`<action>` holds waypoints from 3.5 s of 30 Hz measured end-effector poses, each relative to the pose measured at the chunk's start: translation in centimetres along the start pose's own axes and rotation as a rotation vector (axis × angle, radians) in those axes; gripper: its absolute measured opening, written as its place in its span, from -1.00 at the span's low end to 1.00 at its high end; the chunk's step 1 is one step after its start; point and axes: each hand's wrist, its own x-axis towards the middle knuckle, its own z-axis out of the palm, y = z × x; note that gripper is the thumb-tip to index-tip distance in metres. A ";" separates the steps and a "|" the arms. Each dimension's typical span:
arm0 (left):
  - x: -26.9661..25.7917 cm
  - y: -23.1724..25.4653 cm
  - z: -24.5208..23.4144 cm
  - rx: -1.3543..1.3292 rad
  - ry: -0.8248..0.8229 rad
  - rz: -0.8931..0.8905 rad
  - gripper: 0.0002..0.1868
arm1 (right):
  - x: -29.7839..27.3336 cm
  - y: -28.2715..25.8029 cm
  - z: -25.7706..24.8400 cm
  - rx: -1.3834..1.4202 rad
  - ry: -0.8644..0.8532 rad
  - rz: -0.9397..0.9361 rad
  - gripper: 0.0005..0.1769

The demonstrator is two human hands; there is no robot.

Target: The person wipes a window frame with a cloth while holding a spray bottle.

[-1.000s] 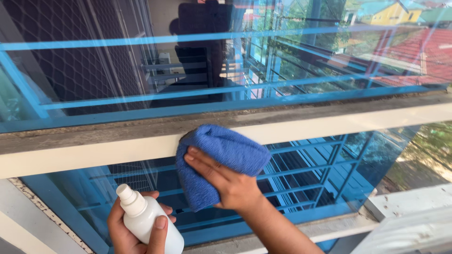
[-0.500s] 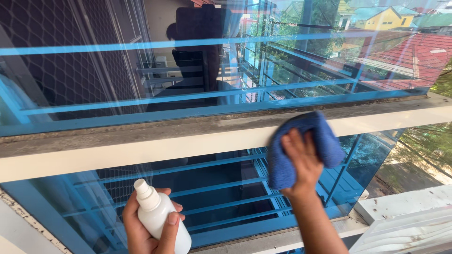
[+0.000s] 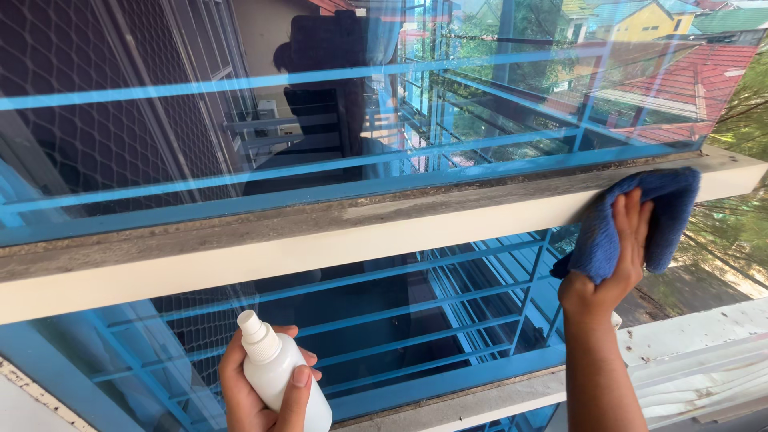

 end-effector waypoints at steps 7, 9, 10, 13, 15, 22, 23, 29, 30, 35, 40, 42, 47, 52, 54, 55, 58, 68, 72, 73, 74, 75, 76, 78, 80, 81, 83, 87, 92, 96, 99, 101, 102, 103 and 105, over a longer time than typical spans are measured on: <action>-1.0 0.6 -0.7 -0.039 0.055 -0.045 -0.18 | -1.8 -2.6 3.4 0.134 0.093 0.218 -0.34; -1.2 0.5 -1.1 -0.032 0.062 0.009 -0.21 | -1.9 -3.5 4.2 0.049 0.091 0.196 -0.38; -1.2 0.4 -1.4 -0.032 0.064 0.014 -0.21 | -2.1 -4.2 4.6 0.053 0.094 0.193 -0.38; -0.9 -0.3 -2.3 -0.035 0.057 0.018 -0.19 | -3.3 -7.1 6.2 0.086 0.093 0.086 -0.35; -0.7 -0.7 -2.8 0.007 0.076 -0.004 -0.17 | -4.1 -9.1 7.6 0.161 0.064 0.034 -0.32; -0.2 -0.1 -4.8 0.016 0.107 0.015 -0.18 | -7.6 -17.7 10.6 0.155 -0.161 -0.036 -0.35; -0.1 0.0 -5.2 0.020 0.112 0.000 -0.20 | -7.8 -18.9 11.0 0.120 -0.180 -0.087 -0.32; -0.2 -1.0 -7.8 -0.073 0.141 0.058 -0.16 | -6.9 -25.3 12.3 0.347 -0.437 -0.181 -0.17; -0.4 -1.2 -8.4 -0.105 0.145 0.069 -0.15 | -6.6 -26.2 12.5 0.423 -0.500 -0.222 -0.15; -1.1 -1.4 -10.4 -0.113 0.246 0.141 -0.12 | -5.1 -29.9 12.3 0.479 -0.533 -0.329 -0.22; -0.6 -0.9 -11.7 -0.023 0.251 0.016 -0.10 | -4.0 -29.7 11.8 0.448 -0.622 -0.410 -0.11; -0.5 -0.9 -11.4 -0.007 0.221 0.005 -0.09 | -4.0 -28.8 11.7 0.426 -0.636 -0.450 -0.12; -0.3 -1.1 -9.8 -0.050 0.220 0.019 -0.12 | -4.9 -24.8 10.3 0.358 -0.639 -0.413 -0.09; -0.4 -0.9 -7.8 -0.026 0.210 0.011 -0.12 | -5.7 -18.8 8.7 0.282 -0.573 -0.340 -0.11; -0.4 -0.7 -7.3 0.017 0.150 0.010 -0.14 | -5.5 -16.3 7.8 0.201 -0.478 -0.296 -0.21; -0.3 -0.5 -6.9 0.015 0.146 0.010 -0.14 | -5.3 -15.0 7.2 0.196 -0.476 -0.294 -0.21; -0.1 -0.3 -5.8 0.025 0.139 0.003 -0.14 | -4.3 -11.2 5.7 0.157 -0.387 -0.248 -0.30; -0.9 1.6 -2.7 -0.029 0.086 0.012 -0.16 | -4.1 -5.9 1.7 0.051 -0.180 -0.015 -0.37; -1.3 3.0 -1.3 -0.128 0.087 -0.017 -0.13 | -4.5 -6.7 1.0 0.095 -0.223 0.040 -0.36; -1.4 3.2 -1.0 -0.127 0.092 -0.019 -0.13 | -4.6 -7.0 0.8 0.098 -0.226 0.038 -0.36; -1.6 3.4 -0.8 -0.108 0.079 -0.057 -0.11 | -4.8 -7.3 0.6 0.126 -0.231 0.061 -0.32; -1.5 3.5 -0.5 -0.090 0.063 -0.092 -0.08 | -4.9 -7.7 0.5 0.153 -0.231 0.083 -0.28; -1.5 3.6 -0.4 -0.090 0.065 -0.089 -0.08 | -5.2 -8.1 0.7 0.154 -0.230 0.080 -0.28; -1.7 3.3 -0.1 -0.174 0.027 -0.032 0.01 | -6.0 -9.1 1.0 0.394 -0.205 0.133 -0.31; -1.9 2.9 0.1 -0.190 -0.003 -0.011 0.03 | -7.1 -10.0 1.1 0.447 -0.218 0.160 -0.34; -2.0 2.6 0.2 -0.205 -0.036 0.007 0.05 | -7.9 -10.4 1.2 0.498 -0.231 0.191 -0.37; -2.0 2.1 0.3 -0.164 -0.051 -0.023 0.03 | -10.2 -10.4 1.5 0.521 -0.224 0.271 -0.42; -2.2 1.8 0.3 -0.189 -0.076 -0.038 -0.08 | -16.5 -8.2 2.7 0.862 0.121 1.161 -0.46; -2.6 2.6 0.5 -0.143 0.029 0.004 -0.12 | -19.6 -6.0 1.7 0.900 0.369 1.198 -0.46; -3.0 2.9 0.0 -0.023 0.125 0.117 -0.14 | -19.1 -7.1 -0.5 0.732 0.235 0.868 -0.41; -2.9 3.1 -0.4 0.025 0.198 0.165 -0.13 | -18.0 -6.3 -1.7 0.587 0.199 0.988 -0.40; -2.8 3.2 -1.1 0.027 0.200 0.112 -0.13 | -17.3 -5.1 -1.6 0.594 0.220 1.031 -0.40; -2.8 3.2 -1.4 0.025 0.200 0.062 -0.13 | -17.2 -4.7 -1.4 0.600 0.244 1.071 -0.39; -2.8 3.2 -1.3 0.025 0.203 0.064 -0.13 | -17.5 -4.8 -1.3 0.604 0.242 1.070 -0.39; -3.0 3.1 -1.2 -0.048 0.202 0.032 -0.18 | -18.6 -5.3 -1.4 0.756 0.233 1.119 -0.38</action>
